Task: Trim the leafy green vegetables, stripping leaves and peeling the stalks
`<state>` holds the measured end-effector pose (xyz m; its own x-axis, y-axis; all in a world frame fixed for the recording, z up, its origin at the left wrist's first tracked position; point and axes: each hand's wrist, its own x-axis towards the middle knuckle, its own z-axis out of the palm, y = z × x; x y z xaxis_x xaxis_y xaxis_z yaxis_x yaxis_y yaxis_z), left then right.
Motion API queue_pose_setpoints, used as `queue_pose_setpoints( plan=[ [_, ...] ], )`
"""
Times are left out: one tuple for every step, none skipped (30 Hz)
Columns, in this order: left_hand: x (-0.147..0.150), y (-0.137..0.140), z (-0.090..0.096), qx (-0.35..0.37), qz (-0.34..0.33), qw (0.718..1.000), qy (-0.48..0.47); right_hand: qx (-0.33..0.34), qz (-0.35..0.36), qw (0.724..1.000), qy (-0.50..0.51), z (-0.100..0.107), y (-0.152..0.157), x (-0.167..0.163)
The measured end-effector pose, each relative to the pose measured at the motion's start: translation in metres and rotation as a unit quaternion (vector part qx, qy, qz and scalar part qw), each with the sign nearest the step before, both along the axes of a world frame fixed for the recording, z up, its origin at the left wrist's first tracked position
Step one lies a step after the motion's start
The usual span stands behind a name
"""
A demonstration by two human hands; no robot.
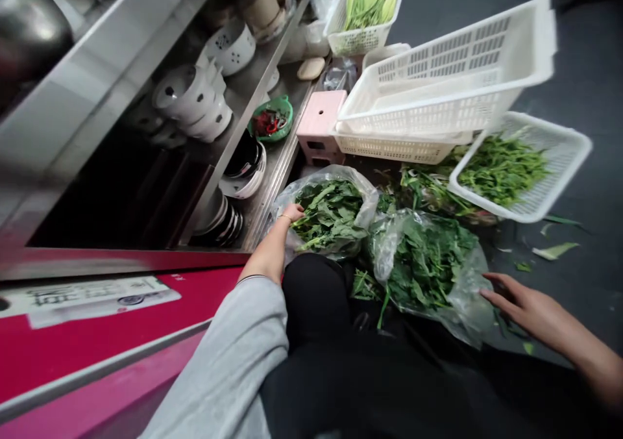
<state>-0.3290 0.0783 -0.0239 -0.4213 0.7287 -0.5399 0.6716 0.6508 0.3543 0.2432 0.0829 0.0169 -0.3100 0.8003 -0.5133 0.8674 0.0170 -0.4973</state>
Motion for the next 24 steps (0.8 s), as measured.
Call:
queue_pose_setpoints(
  plan=[
    [-0.003,0.003,-0.015,-0.012,0.002,1.0,0.003,-0.02,-0.008,1.0,0.0,-0.004,0.002,-0.001],
    [-0.006,0.005,-0.029,-0.027,0.006,1.0,0.006,-0.036,-0.013,0.999,-0.003,-0.007,0.003,-0.003],
    [-0.008,0.006,-0.041,-0.042,0.012,0.999,0.007,-0.048,-0.014,0.999,-0.008,-0.009,0.005,-0.005],
    [-0.01,0.005,-0.05,-0.051,0.014,0.999,0.005,-0.06,-0.012,0.998,-0.012,-0.011,0.006,-0.007],
    [-0.012,0.002,-0.058,-0.057,0.015,0.998,0.0,-0.071,-0.008,0.997,-0.016,-0.013,0.007,-0.009],
    [-0.013,-0.002,-0.062,-0.06,0.014,0.998,-0.006,-0.08,-0.004,0.997,-0.018,-0.015,0.008,-0.011],
    [-0.014,-0.006,-0.065,-0.059,0.011,0.998,-0.015,-0.084,0.002,0.996,-0.019,-0.017,0.008,-0.011],
    [-0.014,-0.01,-0.064,-0.055,0.008,0.998,-0.024,-0.084,0.009,0.996,-0.017,-0.02,0.008,-0.011],
    [-0.014,-0.014,-0.062,-0.048,0.005,0.998,-0.034,-0.078,0.016,0.997,-0.012,-0.022,0.008,-0.011],
    [-0.014,-0.016,-0.058,-0.038,0.001,0.998,-0.046,-0.068,0.024,0.997,-0.003,-0.023,0.008,-0.01],
    [-0.014,-0.017,-0.051,-0.024,-0.002,0.998,-0.059,-0.059,0.033,0.998,0.006,-0.024,0.008,-0.01],
    [-0.015,-0.016,-0.042,-0.007,-0.006,0.997,-0.075,-0.052,0.043,0.998,0.012,-0.024,0.008,-0.009],
    [-0.016,-0.014,-0.03,0.011,-0.009,0.996,-0.091,-0.048,0.053,0.997,0.016,-0.023,0.007,-0.009],
    [-0.018,-0.011,-0.015,0.029,-0.014,0.994,-0.103,-0.045,0.063,0.997,0.018,-0.021,0.006,-0.008],
    [-0.02,-0.006,0.002,0.052,-0.014,0.991,-0.119,-0.04,0.073,0.996,0.019,-0.019,0.005,-0.008],
    [-0.021,-0.002,0.022,0.083,-0.004,0.986,-0.142,-0.031,0.08,0.996,0.018,-0.017,0.003,-0.007],
    [-0.021,0.002,0.044,0.122,0.015,0.977,-0.174,-0.018,0.082,0.996,0.018,-0.014,0.001,-0.005],
    [-0.019,0.006,0.067,0.167,0.041,0.962,-0.213,-0.01,0.081,0.996,0.02,-0.01,-0.002,-0.004],
    [-0.013,0.008,0.09,0.214,0.067,0.941,-0.254,-0.013,0.075,0.997,0.025,-0.006,-0.005,-0.004],
    [-0.003,0.008,0.112,0.256,0.089,0.916,-0.296,-0.027,0.062,0.997,0.038,0.0,-0.009,-0.006],
    [0.013,0.007,0.131,0.289,0.101,0.892,-0.332,-0.047,0.045,0.996,0.067,0.008,-0.014,-0.01],
    [0.033,0.003,0.148,0.31,0.103,0.873,-0.361,-0.068,0.026,0.991,0.111,0.018,-0.018,-0.017],
    [0.059,-0.002,0.161,0.324,0.098,0.857,-0.39,-0.082,0.005,0.983,0.164,0.03,-0.023,-0.027],
    [0.088,-0.01,0.17,0.332,0.093,0.839,-0.421,-0.086,-0.016,0.97,0.225,0.044,-0.028,-0.041]
  ],
)
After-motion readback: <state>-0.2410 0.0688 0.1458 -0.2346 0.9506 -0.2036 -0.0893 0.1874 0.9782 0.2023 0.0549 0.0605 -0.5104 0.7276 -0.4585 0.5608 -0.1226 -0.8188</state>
